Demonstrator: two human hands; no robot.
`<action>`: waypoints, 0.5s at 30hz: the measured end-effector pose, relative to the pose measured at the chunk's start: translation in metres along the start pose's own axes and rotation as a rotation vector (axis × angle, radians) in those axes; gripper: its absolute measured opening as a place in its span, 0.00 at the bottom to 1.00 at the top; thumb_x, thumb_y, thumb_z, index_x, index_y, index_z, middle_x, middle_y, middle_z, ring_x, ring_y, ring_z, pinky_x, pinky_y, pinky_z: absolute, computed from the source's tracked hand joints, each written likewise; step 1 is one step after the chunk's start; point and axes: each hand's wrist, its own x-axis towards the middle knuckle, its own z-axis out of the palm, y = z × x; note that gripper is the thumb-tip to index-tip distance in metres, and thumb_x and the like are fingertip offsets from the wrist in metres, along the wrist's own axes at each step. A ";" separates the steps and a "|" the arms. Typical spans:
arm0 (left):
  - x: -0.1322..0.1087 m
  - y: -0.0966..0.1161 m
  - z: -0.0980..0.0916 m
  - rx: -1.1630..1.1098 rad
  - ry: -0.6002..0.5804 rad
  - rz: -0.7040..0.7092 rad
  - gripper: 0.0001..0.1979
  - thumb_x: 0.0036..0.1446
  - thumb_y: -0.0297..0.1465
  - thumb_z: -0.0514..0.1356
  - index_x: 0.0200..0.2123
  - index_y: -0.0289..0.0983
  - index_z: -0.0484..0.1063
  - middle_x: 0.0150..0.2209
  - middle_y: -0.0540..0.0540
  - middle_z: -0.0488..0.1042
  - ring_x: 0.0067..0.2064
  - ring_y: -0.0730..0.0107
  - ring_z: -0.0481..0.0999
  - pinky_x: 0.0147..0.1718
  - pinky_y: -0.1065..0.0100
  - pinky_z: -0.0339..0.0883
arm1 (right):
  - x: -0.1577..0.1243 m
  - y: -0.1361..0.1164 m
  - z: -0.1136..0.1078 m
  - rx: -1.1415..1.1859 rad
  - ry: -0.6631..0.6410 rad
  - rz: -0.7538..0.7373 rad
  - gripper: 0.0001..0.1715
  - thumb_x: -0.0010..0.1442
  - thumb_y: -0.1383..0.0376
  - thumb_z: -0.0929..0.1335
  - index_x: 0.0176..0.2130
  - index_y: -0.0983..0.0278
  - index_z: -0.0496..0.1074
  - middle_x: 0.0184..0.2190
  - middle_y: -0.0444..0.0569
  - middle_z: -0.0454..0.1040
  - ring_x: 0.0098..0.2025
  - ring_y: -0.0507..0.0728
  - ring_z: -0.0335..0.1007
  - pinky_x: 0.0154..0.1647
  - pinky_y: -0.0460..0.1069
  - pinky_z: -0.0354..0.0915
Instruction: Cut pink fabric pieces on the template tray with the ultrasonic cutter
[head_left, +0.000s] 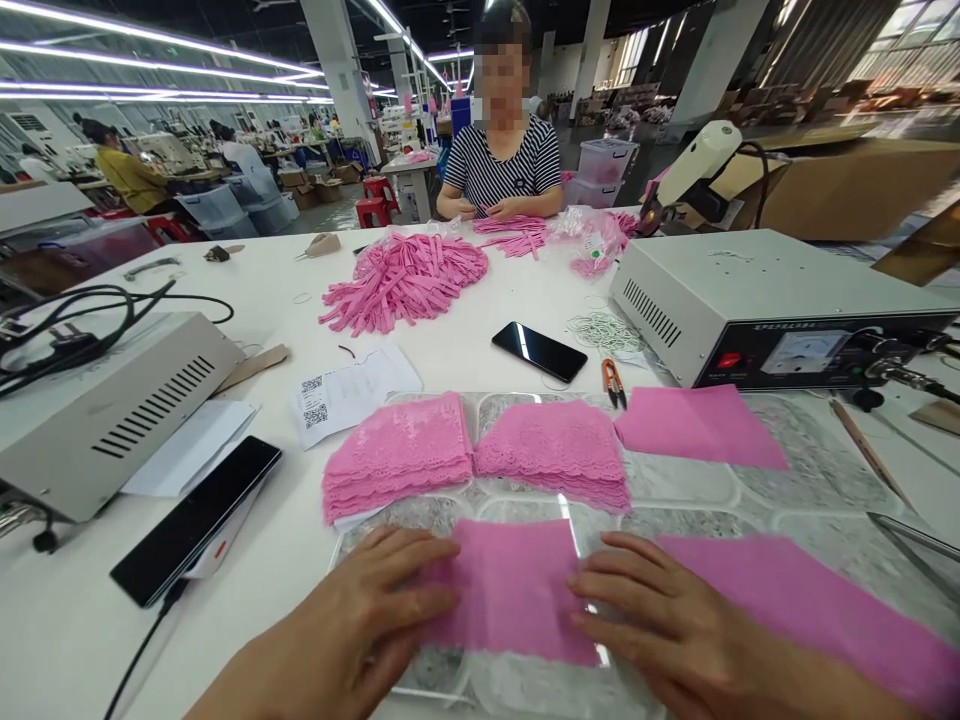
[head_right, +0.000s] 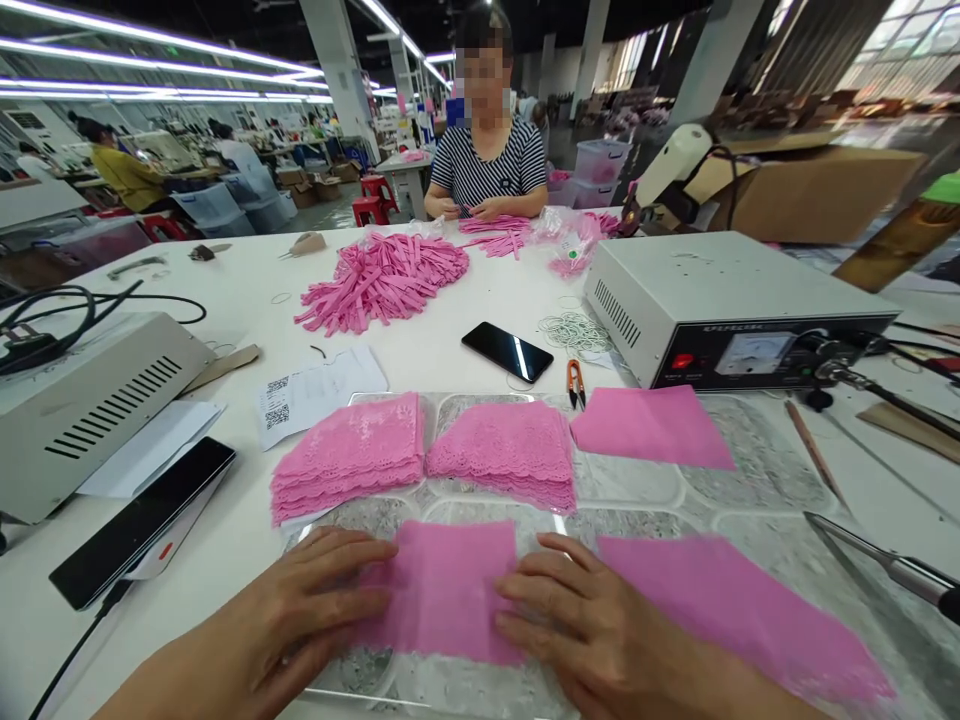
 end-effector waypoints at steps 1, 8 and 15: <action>0.004 0.001 0.003 0.037 -0.001 0.027 0.20 0.60 0.26 0.56 0.55 0.45 0.70 0.61 0.47 0.65 0.59 0.58 0.68 0.57 0.56 0.64 | 0.001 -0.002 -0.001 -0.006 -0.015 -0.005 0.21 0.62 0.73 0.63 0.53 0.64 0.71 0.51 0.49 0.74 0.54 0.59 0.68 0.59 0.57 0.64; 0.036 0.012 0.037 0.248 0.022 0.166 0.23 0.66 0.38 0.55 0.63 0.43 0.59 0.64 0.47 0.60 0.65 0.62 0.60 0.64 0.54 0.51 | -0.005 -0.009 0.007 -0.094 0.126 0.106 0.20 0.63 0.75 0.59 0.49 0.65 0.74 0.47 0.49 0.77 0.53 0.56 0.70 0.58 0.51 0.65; 0.040 0.008 0.065 0.417 0.209 0.180 0.29 0.64 0.43 0.56 0.64 0.42 0.57 0.65 0.42 0.58 0.66 0.54 0.57 0.63 0.50 0.52 | -0.010 -0.015 0.006 -0.044 0.151 0.208 0.16 0.64 0.71 0.63 0.48 0.61 0.74 0.47 0.47 0.77 0.52 0.54 0.70 0.60 0.49 0.63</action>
